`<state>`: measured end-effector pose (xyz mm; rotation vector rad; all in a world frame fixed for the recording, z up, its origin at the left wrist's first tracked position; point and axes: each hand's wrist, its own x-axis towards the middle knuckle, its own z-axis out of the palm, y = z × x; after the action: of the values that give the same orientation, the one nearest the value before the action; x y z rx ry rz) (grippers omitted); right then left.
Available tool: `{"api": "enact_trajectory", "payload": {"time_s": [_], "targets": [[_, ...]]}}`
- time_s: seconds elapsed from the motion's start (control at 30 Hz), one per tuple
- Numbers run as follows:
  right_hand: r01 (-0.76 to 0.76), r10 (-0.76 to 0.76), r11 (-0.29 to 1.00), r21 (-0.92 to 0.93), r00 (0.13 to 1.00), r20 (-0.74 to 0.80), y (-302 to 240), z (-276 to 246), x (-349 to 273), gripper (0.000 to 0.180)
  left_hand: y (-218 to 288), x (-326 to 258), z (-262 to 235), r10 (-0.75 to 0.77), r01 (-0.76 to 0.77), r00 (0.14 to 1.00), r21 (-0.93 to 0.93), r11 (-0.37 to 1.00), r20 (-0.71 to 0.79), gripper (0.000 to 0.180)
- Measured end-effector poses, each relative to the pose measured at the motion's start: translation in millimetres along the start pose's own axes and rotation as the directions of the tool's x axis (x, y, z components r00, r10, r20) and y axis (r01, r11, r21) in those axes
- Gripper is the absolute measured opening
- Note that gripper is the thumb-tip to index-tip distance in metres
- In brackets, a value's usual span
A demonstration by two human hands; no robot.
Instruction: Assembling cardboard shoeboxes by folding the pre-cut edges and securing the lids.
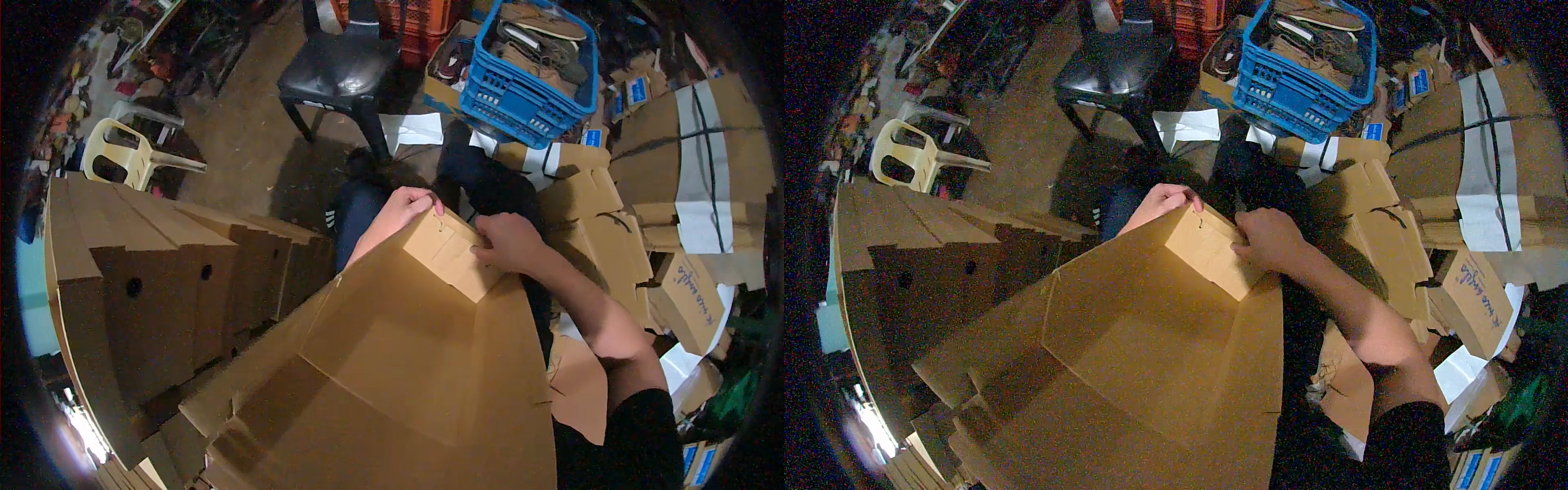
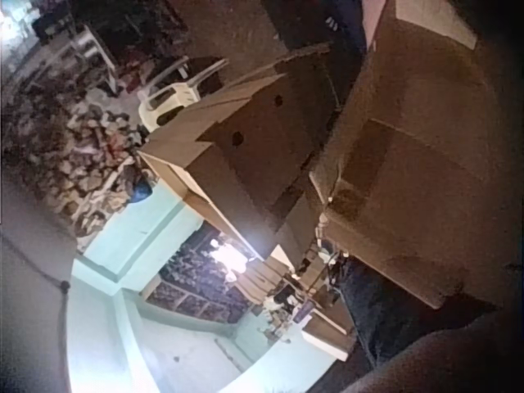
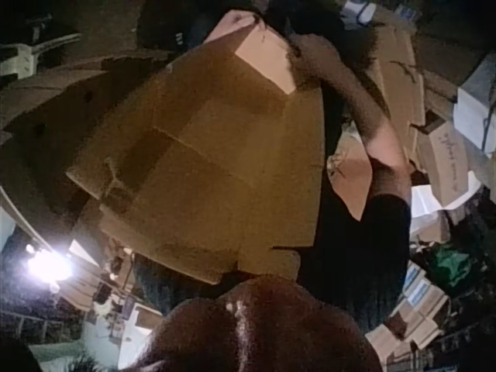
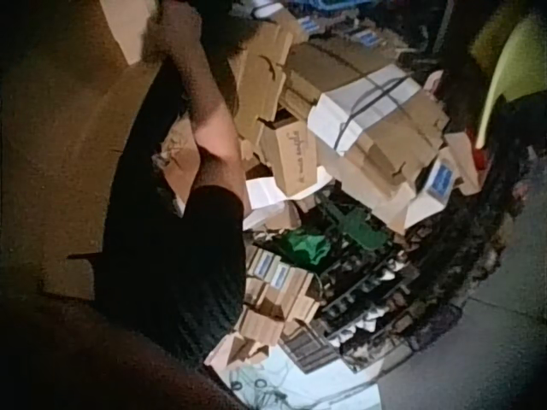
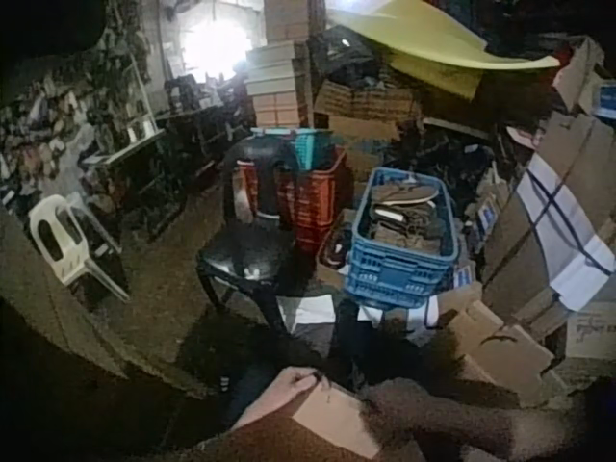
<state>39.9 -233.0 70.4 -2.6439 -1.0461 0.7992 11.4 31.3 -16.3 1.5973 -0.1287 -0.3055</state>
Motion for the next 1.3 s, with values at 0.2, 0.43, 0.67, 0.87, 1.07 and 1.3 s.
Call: {"api": "enact_trajectory", "payload": {"time_s": [0.2, 0.43, 0.67, 0.87, 1.07, 1.3], "targets": [[0.003, -0.005, 1.000, -0.026, 0.995, -0.096, -11, 7, 2, 0.036, 4, -4, -1, 0.033, -0.032, 0.999, -0.025, 0.999, 0.041, 0.039], [-0.030, 0.019, 0.998, -0.064, 0.987, -0.159, -20, 22, 12, 0.037, 11, -4, 4, 0.020, -0.020, 1.000, -0.003, 1.000, -0.017, 0.031], [0.026, -0.022, 0.995, 0.101, 0.999, -0.041, -7, 2, 1, 0.043, 5, -5, 1, 0.015, -0.014, 1.000, -0.051, 0.999, 0.019, 0.033], [-0.065, -0.077, 0.880, 0.471, 0.958, 0.277, 52, -24, -15, 0.038, 6, -4, -2, 0.007, -0.002, 0.998, -0.095, 0.995, 0.059, 0.040], [-0.041, -0.106, 0.859, 0.511, 0.961, 0.255, 53, -13, -17, 0.035, -3, 0, -2, 0.051, -0.045, 0.995, -0.069, 0.997, 0.089, 0.038], [0.058, -0.074, 0.948, 0.313, 0.996, 0.041, 32, -2, -18, 0.031, 13, -7, 2, -0.005, 0.005, 1.000, -0.048, 0.999, 0.001, 0.032]]}}
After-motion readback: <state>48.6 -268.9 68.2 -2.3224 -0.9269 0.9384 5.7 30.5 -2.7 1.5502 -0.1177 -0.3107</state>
